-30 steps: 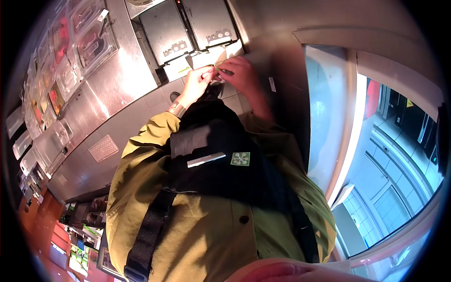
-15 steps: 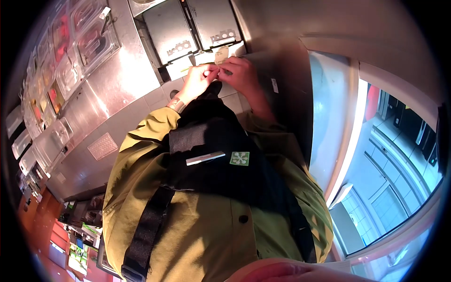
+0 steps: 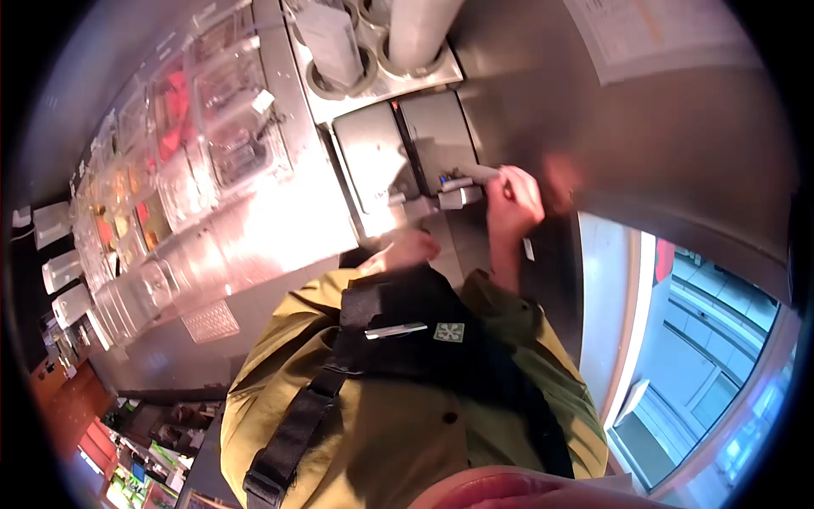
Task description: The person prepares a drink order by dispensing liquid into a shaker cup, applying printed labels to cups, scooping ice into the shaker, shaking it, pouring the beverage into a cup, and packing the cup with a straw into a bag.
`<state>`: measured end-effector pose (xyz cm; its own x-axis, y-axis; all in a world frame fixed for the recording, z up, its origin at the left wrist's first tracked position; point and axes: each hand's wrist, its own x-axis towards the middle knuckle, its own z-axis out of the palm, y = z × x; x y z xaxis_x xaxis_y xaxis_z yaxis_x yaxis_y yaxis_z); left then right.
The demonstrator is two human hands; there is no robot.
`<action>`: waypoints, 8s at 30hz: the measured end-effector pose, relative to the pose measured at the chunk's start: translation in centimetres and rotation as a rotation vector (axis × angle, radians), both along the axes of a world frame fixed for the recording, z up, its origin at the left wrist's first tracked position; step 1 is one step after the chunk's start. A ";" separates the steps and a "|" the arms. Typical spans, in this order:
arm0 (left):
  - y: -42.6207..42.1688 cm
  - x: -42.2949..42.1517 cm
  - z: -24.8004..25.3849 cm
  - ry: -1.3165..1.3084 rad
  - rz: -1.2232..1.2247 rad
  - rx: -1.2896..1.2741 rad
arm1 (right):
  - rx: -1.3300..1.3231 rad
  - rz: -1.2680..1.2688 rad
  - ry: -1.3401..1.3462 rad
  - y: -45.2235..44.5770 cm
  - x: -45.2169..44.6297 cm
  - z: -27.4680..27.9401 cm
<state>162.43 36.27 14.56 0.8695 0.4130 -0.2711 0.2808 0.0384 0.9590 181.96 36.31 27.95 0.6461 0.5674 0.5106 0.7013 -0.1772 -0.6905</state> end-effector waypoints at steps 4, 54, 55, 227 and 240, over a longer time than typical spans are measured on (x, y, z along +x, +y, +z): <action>12.3 -4.0 14.4 -0.155 0.373 -0.330 | 0.099 -0.025 0.272 -1.0 -1.4 4.7; 39.7 -16.2 29.2 -0.720 0.867 -0.030 | -0.046 0.856 0.767 20.4 -20.5 13.1; 39.7 -16.9 29.0 -0.701 0.872 -0.046 | -0.031 0.860 0.624 21.0 -20.8 13.2; 4.2 -179.2 17.7 -0.834 1.761 -0.038 | 0.141 0.884 0.292 22.7 -182.9 2.6; 12.6 -208.4 13.3 -0.576 1.887 -0.130 | -0.123 0.417 -0.085 34.6 -193.7 -2.9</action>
<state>-45.95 48.92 27.82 -0.5935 0.7596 -0.2659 -0.4823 -0.0711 0.8731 -11.72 70.92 25.07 0.3075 0.8304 0.4646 0.7836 0.0561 -0.6188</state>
